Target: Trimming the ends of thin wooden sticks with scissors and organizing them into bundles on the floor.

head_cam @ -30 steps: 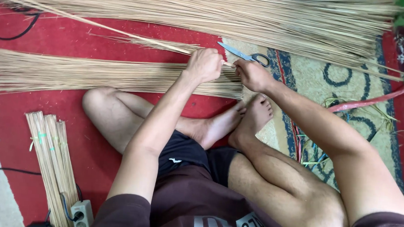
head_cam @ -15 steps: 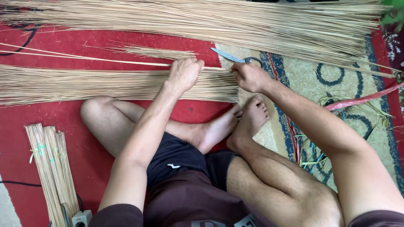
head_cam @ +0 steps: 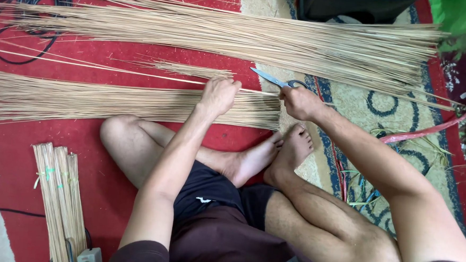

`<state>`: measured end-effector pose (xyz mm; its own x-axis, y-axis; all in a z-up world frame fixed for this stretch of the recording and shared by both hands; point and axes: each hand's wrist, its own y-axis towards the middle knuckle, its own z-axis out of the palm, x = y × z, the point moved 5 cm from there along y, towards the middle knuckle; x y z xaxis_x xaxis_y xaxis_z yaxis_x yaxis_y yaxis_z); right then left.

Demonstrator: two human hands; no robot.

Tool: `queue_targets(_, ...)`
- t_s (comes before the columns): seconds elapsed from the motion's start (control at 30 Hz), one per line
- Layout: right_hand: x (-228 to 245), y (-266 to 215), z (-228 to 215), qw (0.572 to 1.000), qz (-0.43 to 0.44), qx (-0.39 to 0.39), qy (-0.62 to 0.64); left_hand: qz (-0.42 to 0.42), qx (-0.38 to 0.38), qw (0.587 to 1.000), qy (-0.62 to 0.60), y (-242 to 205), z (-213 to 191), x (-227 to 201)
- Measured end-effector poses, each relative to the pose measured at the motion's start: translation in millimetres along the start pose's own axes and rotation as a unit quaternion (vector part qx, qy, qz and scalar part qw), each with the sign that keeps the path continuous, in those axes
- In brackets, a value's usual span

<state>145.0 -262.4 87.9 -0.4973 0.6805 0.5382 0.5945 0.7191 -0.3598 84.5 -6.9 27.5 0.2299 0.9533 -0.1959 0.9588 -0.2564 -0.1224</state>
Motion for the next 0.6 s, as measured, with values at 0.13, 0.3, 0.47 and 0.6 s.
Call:
queue_targets(0.13, 38, 5, 12, 1.000, -0.023, 0.009, 0.013, 0.000, 0.006, 0.998, -0.056, 5, 1, -37)
queue_targets(0.3, 47, 8, 21, 0.998, -0.062, 0.015, -0.015, 0.005, -0.002, 0.998, -0.060, 6, -3, -62)
queue_targets(0.47, 23, -3, 3, 0.998, -0.034, 0.041, -0.033, -0.005, 0.008, 0.999, -0.053, 2, 15, 5)
queue_targets(0.6, 39, 0, 4, 0.998, -0.004, 0.069, -0.006, 0.013, -0.040, 0.997, -0.066, 4, 7, -6)
